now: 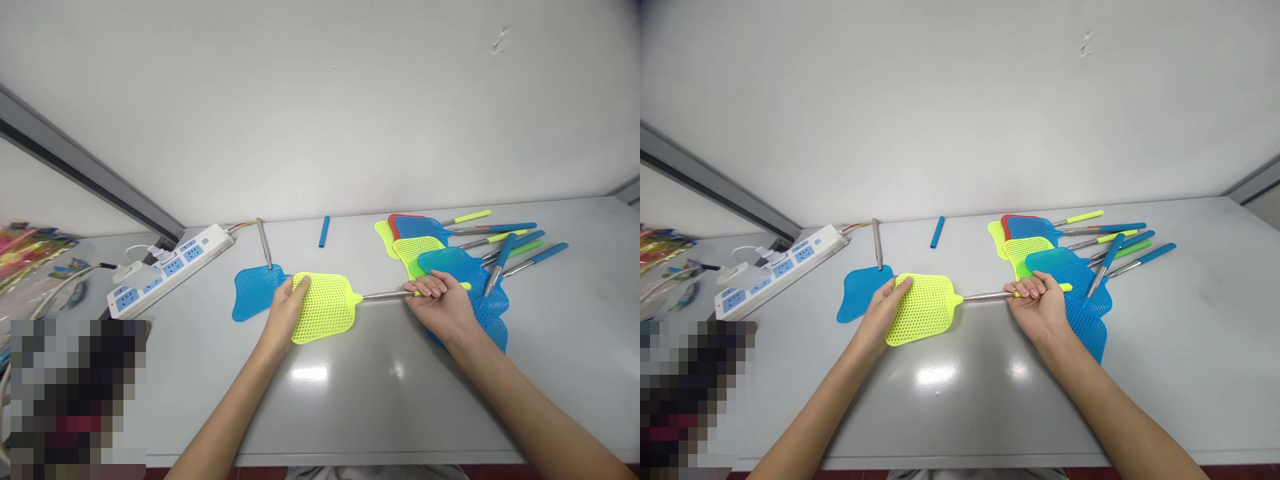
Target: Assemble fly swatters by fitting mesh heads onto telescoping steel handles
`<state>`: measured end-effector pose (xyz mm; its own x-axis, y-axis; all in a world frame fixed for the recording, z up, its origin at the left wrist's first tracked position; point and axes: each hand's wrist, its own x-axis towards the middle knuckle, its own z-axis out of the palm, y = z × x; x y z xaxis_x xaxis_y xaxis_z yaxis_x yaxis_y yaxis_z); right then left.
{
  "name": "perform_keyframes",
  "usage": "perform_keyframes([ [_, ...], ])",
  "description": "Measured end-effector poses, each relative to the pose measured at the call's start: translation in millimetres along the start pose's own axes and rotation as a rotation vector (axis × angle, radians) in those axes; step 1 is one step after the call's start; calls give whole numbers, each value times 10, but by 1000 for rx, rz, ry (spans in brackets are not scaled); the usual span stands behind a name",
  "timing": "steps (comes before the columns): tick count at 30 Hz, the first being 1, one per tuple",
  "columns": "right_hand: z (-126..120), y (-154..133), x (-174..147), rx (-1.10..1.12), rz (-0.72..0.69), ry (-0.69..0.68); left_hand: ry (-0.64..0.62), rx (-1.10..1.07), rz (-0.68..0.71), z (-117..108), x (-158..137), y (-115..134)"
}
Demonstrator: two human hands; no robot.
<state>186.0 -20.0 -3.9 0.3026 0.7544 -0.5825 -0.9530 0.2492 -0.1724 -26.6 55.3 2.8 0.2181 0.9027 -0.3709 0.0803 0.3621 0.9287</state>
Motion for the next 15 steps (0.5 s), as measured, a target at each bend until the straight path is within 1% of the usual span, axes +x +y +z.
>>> perform_keyframes([
  [7,2,2,-7,-57,-19,-16,5,8,-3,-3,4,-10],
  [11,-10,2,0,-126,-45,-66,9,8,-4,-6,2,-6],
  [15,-12,0,0,-128,-44,-71,-1,7,-2,-8,2,-7],
])
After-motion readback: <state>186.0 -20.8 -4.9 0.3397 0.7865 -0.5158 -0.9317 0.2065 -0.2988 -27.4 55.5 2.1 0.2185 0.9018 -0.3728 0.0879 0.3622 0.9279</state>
